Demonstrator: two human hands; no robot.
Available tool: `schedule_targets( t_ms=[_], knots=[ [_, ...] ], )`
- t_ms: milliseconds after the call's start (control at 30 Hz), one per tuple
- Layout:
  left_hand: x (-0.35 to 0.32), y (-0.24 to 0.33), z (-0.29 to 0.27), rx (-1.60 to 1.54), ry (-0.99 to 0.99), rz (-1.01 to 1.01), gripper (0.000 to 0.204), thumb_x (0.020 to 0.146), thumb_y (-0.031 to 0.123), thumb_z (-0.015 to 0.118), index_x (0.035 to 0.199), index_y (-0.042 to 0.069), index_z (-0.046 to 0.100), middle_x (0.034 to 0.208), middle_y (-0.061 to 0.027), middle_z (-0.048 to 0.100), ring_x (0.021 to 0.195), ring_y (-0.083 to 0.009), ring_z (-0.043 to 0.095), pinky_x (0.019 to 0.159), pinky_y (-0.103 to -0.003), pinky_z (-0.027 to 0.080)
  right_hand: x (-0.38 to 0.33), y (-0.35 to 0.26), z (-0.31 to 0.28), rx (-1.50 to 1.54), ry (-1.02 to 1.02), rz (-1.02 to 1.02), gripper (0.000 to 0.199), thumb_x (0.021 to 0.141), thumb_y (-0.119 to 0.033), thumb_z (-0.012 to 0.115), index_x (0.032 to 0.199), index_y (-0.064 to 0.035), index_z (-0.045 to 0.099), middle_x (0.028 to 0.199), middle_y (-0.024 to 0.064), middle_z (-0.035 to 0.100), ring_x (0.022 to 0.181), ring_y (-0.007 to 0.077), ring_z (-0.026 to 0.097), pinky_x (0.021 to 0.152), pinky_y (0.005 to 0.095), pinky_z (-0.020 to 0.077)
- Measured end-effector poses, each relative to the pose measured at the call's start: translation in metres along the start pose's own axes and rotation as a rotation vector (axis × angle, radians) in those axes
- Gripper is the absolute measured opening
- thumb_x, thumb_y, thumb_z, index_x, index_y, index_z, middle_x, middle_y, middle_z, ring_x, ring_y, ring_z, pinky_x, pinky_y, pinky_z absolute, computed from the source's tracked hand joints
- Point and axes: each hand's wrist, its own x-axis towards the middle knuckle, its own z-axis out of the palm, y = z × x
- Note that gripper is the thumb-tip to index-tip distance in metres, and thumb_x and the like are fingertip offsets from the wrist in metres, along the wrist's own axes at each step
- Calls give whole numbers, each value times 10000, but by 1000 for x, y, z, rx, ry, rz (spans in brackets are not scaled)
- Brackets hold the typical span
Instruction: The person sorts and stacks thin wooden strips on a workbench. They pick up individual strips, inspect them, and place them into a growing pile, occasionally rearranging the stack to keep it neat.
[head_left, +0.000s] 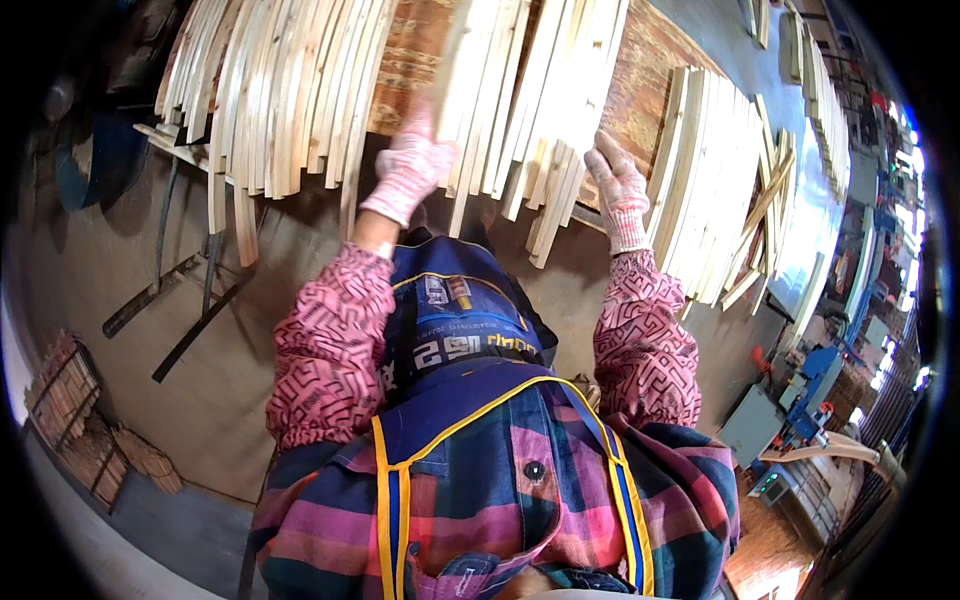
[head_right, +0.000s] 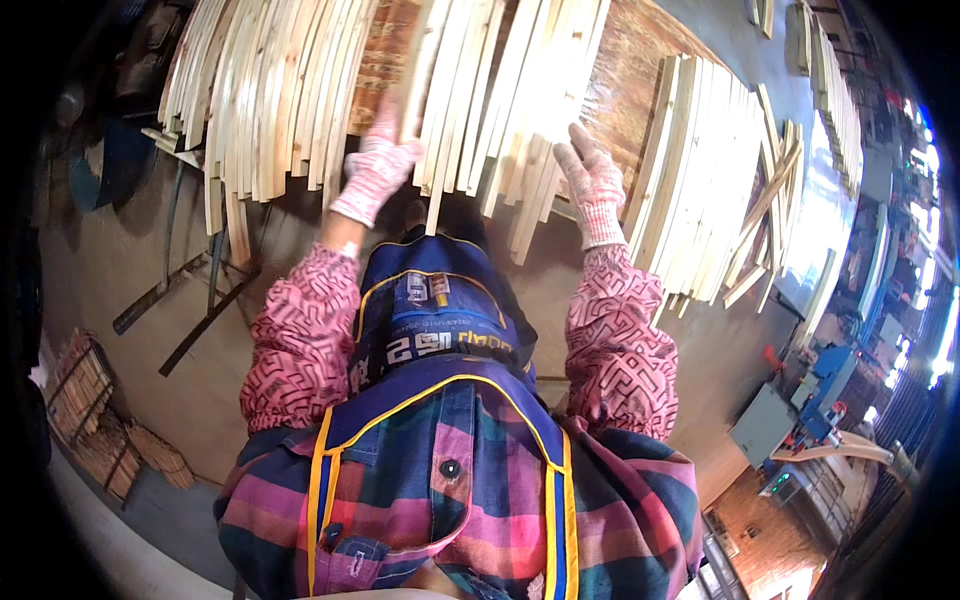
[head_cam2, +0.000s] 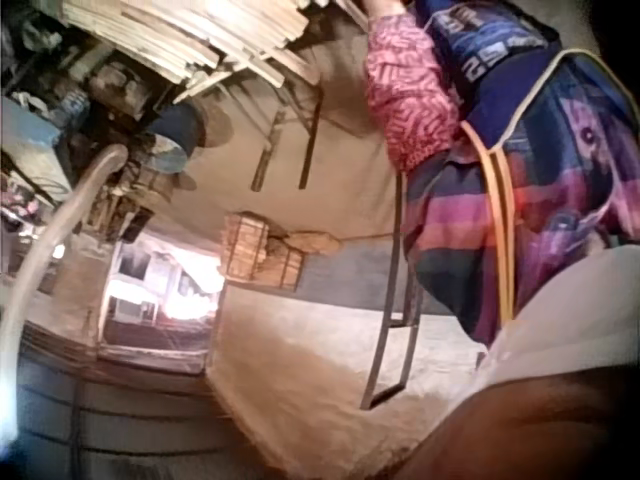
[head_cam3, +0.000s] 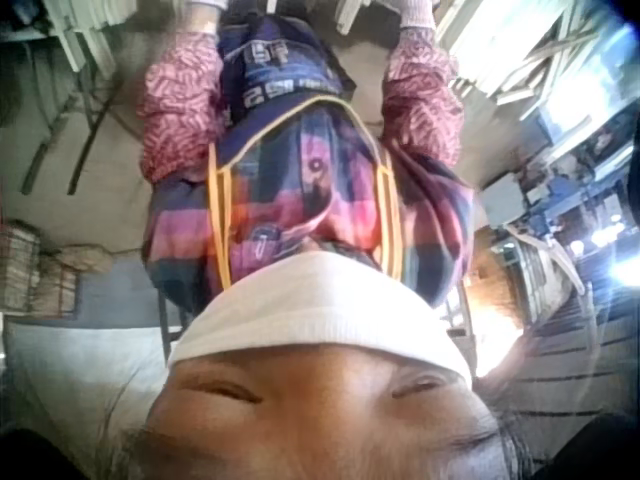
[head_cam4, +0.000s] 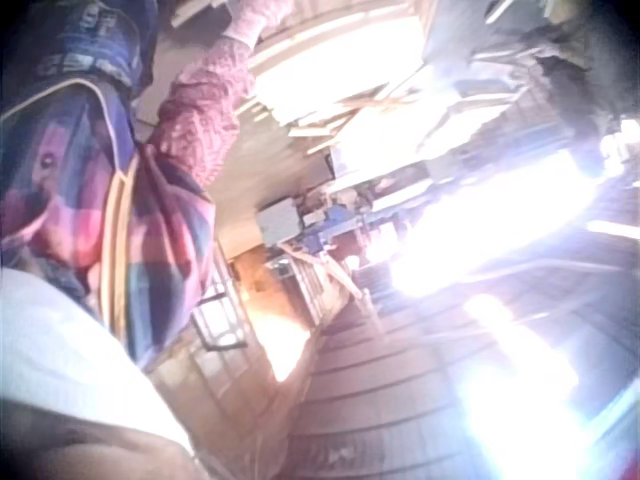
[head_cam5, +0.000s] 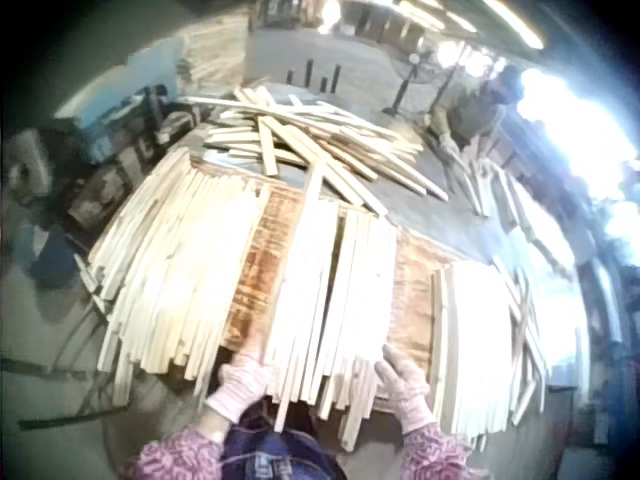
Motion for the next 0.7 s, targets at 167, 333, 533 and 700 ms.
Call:
schedule_targets(
  t_ms=[167, 333, 533, 700],
  knots=[
    [15, -60, 19, -174, -255, -65, 684, 975, 339, 586, 1571, 222, 272, 1219, -201, 635, 1095, -275, 619, 927, -346, 477, -33, 40, 26, -545, -179, 84, 1186, 646, -378, 899, 1561, -80, 207, 1584, 214, 267, 1477, 355, 247, 1202, 406, 267],
    [16, 3, 14, 421, -166, -159, 685, 913, 533, 582, 1491, 215, 398, 1383, -188, 536, 1301, -364, 499, 1041, -511, 405, -32, 0, 54, -504, -218, 409, 1240, 669, -276, 848, 1582, -70, 33, 1597, 223, 221, 1481, 345, 247, 1189, 353, 296],
    [-4, 56, 76, 366, 106, 397, 535, 901, 429, 615, 1374, 184, 567, 1319, -123, 588, 1219, -318, 549, 1048, -466, 420, -27, 42, 56, -121, -91, 283, 1141, 709, -180, 845, 1578, -64, 115, 1565, 207, 324, 1435, 322, 353, 1171, 359, 320],
    [16, 129, 103, 373, -178, 186, 610, 913, 448, 581, 1447, 172, 478, 1389, -153, 524, 1277, -308, 516, 1031, -464, 440, -31, 58, 47, 92, -38, 111, 1053, 724, -143, 792, 1573, -73, 174, 1527, 223, 392, 1384, 361, 427, 1140, 377, 358]
  ],
)
